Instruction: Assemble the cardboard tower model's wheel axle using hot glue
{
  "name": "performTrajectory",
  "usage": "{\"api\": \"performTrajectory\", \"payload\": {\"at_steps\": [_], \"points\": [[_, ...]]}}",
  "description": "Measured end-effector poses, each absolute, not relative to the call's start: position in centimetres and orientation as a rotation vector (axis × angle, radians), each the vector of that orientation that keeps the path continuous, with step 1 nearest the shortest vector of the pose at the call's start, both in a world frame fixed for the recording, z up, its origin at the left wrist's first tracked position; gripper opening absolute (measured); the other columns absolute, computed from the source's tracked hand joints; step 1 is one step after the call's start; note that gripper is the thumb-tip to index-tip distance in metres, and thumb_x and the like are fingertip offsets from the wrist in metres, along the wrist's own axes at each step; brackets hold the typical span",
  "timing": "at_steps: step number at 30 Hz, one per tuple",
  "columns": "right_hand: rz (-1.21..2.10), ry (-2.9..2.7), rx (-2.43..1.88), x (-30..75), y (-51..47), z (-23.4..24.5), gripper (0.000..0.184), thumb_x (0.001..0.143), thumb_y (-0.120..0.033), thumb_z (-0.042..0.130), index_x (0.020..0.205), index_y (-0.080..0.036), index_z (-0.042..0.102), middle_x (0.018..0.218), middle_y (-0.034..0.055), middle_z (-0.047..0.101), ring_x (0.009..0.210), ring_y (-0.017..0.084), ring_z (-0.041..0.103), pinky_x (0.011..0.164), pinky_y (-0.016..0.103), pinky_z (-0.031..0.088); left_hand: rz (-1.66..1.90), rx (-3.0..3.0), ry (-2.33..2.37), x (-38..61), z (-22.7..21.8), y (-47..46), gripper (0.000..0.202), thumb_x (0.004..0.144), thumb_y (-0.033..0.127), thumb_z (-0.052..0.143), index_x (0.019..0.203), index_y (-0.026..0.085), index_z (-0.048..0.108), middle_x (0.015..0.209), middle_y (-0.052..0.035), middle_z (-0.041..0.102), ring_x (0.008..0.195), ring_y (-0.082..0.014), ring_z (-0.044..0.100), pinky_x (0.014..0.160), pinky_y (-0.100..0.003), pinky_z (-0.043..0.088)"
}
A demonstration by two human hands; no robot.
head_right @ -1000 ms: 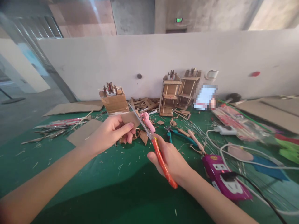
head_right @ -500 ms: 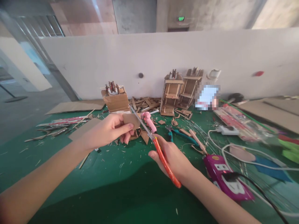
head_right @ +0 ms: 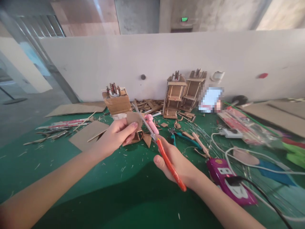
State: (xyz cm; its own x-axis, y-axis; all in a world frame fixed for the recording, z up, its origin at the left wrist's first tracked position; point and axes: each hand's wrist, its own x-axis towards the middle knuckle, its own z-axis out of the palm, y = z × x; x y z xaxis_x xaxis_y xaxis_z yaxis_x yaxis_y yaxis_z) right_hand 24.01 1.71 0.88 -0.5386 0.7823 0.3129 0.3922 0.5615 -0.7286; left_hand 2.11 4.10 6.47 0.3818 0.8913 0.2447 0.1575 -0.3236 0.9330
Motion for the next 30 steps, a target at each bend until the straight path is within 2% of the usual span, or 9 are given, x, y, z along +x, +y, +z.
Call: {"api": "performTrajectory", "payload": {"at_steps": [5,10,17,21,25,30], "points": [[0.822,-2.167,-0.923,23.7,1.5,1.5,0.063,0.087,-0.071,0.031,0.119,-0.018,0.043,0.074,-0.0016,0.042,0.058,0.012,0.033,0.052,0.025,0.034,0.969,1.763,0.869,1.7,7.5,4.0,0.029,0.093,0.041,0.047,0.074,0.02,0.052,0.05,0.0061,0.034,0.043,-0.0076,0.028,0.04,-0.02,0.021],[0.727,-2.173,-1.087,23.7,1.8,1.2,0.051,0.089,-0.066,0.034,0.101,-0.019,0.048,0.067,-0.0035,0.041,0.056,0.012,0.033,0.052,0.025,0.031,0.883,1.864,0.91,1.2,7.6,4.0,0.038,0.092,0.046,0.046,0.066,0.02,0.047,0.051,0.0051,0.032,0.042,-0.0078,0.025,0.04,-0.023,0.017],[0.67,-2.192,-1.209,23.8,1.9,1.0,0.04,0.092,-0.058,0.037,0.092,-0.02,0.047,0.065,-0.003,0.046,0.054,0.012,0.039,0.053,0.026,0.033,0.809,1.909,0.969,0.7,7.9,4.1,0.034,0.093,0.047,0.044,0.073,0.02,0.049,0.052,0.0059,0.03,0.041,-0.0079,0.023,0.039,-0.024,0.015],[0.662,-2.156,-1.212,23.6,1.9,0.6,0.043,0.091,-0.058,0.038,0.105,-0.019,0.048,0.065,-0.0034,0.045,0.054,0.013,0.04,0.053,0.026,0.034,0.881,1.887,0.897,1.4,7.2,4.1,0.036,0.094,0.044,0.044,0.068,0.019,0.044,0.052,0.0059,0.035,0.042,-0.0068,0.03,0.04,-0.021,0.023],[0.641,-2.171,-1.067,23.6,2.0,0.4,0.06,0.089,-0.064,0.037,0.125,-0.016,0.042,0.069,-0.0022,0.045,0.056,0.013,0.039,0.053,0.026,0.034,1.02,1.872,0.808,1.8,6.5,4.5,0.036,0.095,0.046,0.043,0.072,0.018,0.046,0.05,0.0075,0.033,0.042,-0.0059,0.028,0.039,-0.019,0.023],[0.803,-2.182,-0.929,23.6,1.8,0.8,0.075,0.084,-0.073,0.035,0.132,-0.015,0.037,0.079,0.0012,0.047,0.059,0.012,0.036,0.051,0.025,0.034,0.852,1.942,0.831,0.5,7.4,4.9,0.036,0.095,0.047,0.042,0.075,0.018,0.05,0.051,0.0071,0.032,0.042,-0.0062,0.028,0.039,-0.02,0.023]]}}
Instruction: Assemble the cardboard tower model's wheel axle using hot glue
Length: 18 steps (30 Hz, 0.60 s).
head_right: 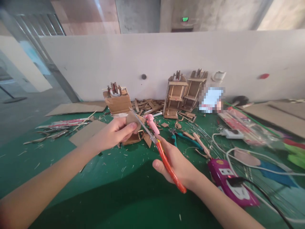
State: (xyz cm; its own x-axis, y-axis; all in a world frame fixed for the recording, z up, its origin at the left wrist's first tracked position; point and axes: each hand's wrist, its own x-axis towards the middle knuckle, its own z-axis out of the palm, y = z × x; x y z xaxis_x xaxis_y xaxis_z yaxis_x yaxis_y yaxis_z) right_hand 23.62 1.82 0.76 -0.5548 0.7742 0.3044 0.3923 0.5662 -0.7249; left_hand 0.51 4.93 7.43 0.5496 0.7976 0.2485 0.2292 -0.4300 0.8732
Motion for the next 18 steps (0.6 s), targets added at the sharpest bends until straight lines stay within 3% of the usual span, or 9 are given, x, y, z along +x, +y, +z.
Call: {"api": "performTrajectory", "payload": {"at_steps": [7,11,18], "points": [[0.706,-2.164,-1.05,23.5,1.7,0.6,0.077,0.084,-0.075,0.031,0.127,-0.013,0.042,0.075,0.0009,0.046,0.057,0.013,0.036,0.05,0.025,0.033,0.825,1.956,0.85,0.5,7.5,4.8,0.037,0.095,0.048,0.042,0.071,0.019,0.044,0.052,0.0072,0.03,0.043,-0.0065,0.026,0.04,-0.022,0.021],[0.698,-2.196,-1.101,23.6,1.8,0.9,0.06,0.088,-0.067,0.036,0.116,-0.015,0.048,0.067,-0.0022,0.045,0.055,0.012,0.037,0.051,0.025,0.034,0.88,1.921,0.787,1.1,7.0,4.7,0.038,0.096,0.044,0.042,0.068,0.019,0.037,0.053,0.0073,0.029,0.043,-0.0059,0.024,0.039,-0.021,0.02],[0.643,-2.182,-1.19,23.5,1.6,0.9,0.037,0.092,-0.049,0.041,0.108,-0.017,0.05,0.062,-0.0029,0.047,0.052,0.013,0.042,0.052,0.025,0.036,0.845,1.934,0.807,0.7,7.1,4.7,0.039,0.096,0.046,0.041,0.067,0.019,0.038,0.053,0.0066,0.031,0.044,-0.0062,0.025,0.039,-0.022,0.02]]}}
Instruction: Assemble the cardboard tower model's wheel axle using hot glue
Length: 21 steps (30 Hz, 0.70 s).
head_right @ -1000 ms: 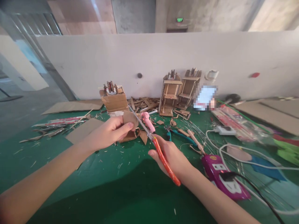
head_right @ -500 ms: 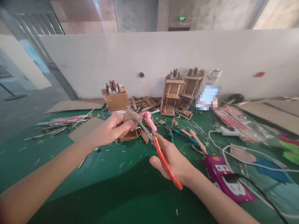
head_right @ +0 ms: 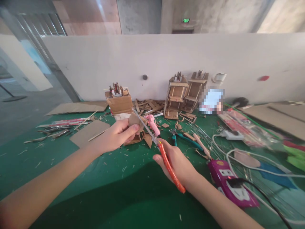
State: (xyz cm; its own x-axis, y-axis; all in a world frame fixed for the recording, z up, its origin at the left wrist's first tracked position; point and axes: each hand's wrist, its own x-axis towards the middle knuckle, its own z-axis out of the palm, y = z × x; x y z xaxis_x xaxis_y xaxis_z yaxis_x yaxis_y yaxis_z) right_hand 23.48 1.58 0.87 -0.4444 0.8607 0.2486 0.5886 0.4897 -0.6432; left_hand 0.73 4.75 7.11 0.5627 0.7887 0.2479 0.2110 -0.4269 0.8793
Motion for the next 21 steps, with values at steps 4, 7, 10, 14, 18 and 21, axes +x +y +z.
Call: {"api": "performTrajectory", "payload": {"at_steps": [4,7,10,14,18,21], "points": [[0.655,-2.173,-1.057,23.6,1.7,0.5,0.054,0.09,-0.062,0.037,0.115,-0.015,0.048,0.065,-0.0025,0.045,0.053,0.013,0.038,0.051,0.025,0.034,0.824,1.941,0.829,0.6,7.3,4.8,0.04,0.095,0.047,0.041,0.067,0.02,0.037,0.053,0.0066,0.031,0.043,-0.0062,0.025,0.039,-0.022,0.02],[0.742,-2.158,-0.989,23.7,1.7,0.5,0.072,0.086,-0.072,0.032,0.127,-0.014,0.041,0.071,-0.0011,0.044,0.058,0.013,0.037,0.052,0.025,0.034,0.855,1.923,0.823,0.9,7.0,4.9,0.038,0.095,0.045,0.042,0.067,0.019,0.038,0.053,0.007,0.031,0.043,-0.0059,0.024,0.039,-0.022,0.018],[0.82,-2.149,-0.972,23.8,1.6,0.7,0.077,0.084,-0.074,0.031,0.13,-0.014,0.038,0.073,-0.0007,0.043,0.06,0.013,0.036,0.052,0.025,0.034,0.944,1.897,0.802,1.5,6.3,5.0,0.037,0.095,0.043,0.043,0.068,0.019,0.039,0.053,0.007,0.032,0.044,-0.0054,0.026,0.041,-0.021,0.02],[0.786,-2.162,-1.005,23.8,1.6,0.9,0.069,0.085,-0.075,0.03,0.116,-0.015,0.045,0.069,-0.0025,0.042,0.056,0.011,0.033,0.05,0.025,0.031,1.001,1.873,0.797,1.8,5.7,4.9,0.035,0.095,0.044,0.044,0.072,0.018,0.044,0.054,0.0074,0.031,0.044,-0.0058,0.025,0.042,-0.021,0.02],[0.729,-2.161,-1.091,23.7,1.6,1.0,0.053,0.088,-0.067,0.035,0.099,-0.017,0.048,0.064,-0.0039,0.042,0.054,0.011,0.034,0.051,0.024,0.031,0.965,1.908,0.832,1.6,6.2,4.6,0.034,0.096,0.044,0.041,0.077,0.017,0.05,0.054,0.0068,0.032,0.045,-0.007,0.026,0.042,-0.022,0.021],[0.717,-2.16,-1.142,23.6,1.6,1.0,0.045,0.09,-0.061,0.037,0.094,-0.018,0.048,0.062,-0.004,0.043,0.053,0.011,0.036,0.05,0.025,0.032,0.9,1.953,0.834,1.4,6.7,4.5,0.035,0.096,0.043,0.04,0.075,0.017,0.051,0.053,0.0066,0.031,0.045,-0.007,0.025,0.042,-0.022,0.022]]}}
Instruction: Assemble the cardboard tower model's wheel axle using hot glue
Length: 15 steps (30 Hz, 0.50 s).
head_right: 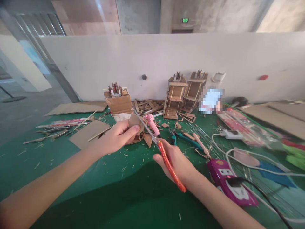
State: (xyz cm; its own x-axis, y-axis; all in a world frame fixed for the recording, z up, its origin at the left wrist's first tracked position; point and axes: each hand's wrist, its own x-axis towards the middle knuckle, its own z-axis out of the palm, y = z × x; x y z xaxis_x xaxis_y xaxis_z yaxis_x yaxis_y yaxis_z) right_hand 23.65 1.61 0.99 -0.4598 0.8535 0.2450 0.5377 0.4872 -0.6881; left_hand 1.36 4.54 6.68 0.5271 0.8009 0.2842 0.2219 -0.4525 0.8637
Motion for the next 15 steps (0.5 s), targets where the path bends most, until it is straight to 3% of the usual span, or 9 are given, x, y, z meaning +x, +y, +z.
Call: {"api": "performTrajectory", "payload": {"at_steps": [3,8,12,15], "points": [[0.68,-2.18,-1.142,23.7,1.7,0.9,0.045,0.091,-0.06,0.037,0.097,-0.018,0.048,0.062,-0.0034,0.044,0.052,0.012,0.038,0.05,0.025,0.033,0.844,1.967,0.867,0.9,6.9,4.7,0.036,0.096,0.045,0.04,0.076,0.017,0.053,0.053,0.0063,0.03,0.044,-0.0071,0.025,0.04,-0.022,0.021],[0.726,-2.195,-1.027,24.1,1.9,0.6,0.061,0.085,-0.072,0.034,0.106,-0.016,0.047,0.066,-0.0028,0.042,0.054,0.011,0.035,0.05,0.025,0.029,0.745,1.989,0.898,0.1,7.3,5.0,0.037,0.094,0.05,0.04,0.077,0.019,0.052,0.053,0.0063,0.029,0.042,-0.0074,0.023,0.038,-0.023,0.018],[0.868,-2.215,-1.015,24.3,1.7,0.8,0.078,0.08,-0.078,0.034,0.125,-0.014,0.039,0.068,-0.0036,0.039,0.056,0.011,0.032,0.05,0.025,0.029,0.654,2.03,0.909,-0.5,8.4,4.7,0.033,0.095,0.045,0.042,0.073,0.02,0.049,0.053,0.0058,0.028,0.041,-0.0076,0.022,0.038,-0.023,0.018],[0.883,-2.24,-1.007,24.1,1.6,1.3,0.083,0.078,-0.081,0.033,0.128,-0.015,0.037,0.07,-0.0032,0.039,0.057,0.012,0.031,0.05,0.024,0.029,0.561,2.066,0.939,-0.9,9.5,4.4,0.033,0.094,0.04,0.044,0.067,0.021,0.042,0.05,0.0057,0.031,0.039,-0.0073,0.024,0.038,-0.024,0.018]]}}
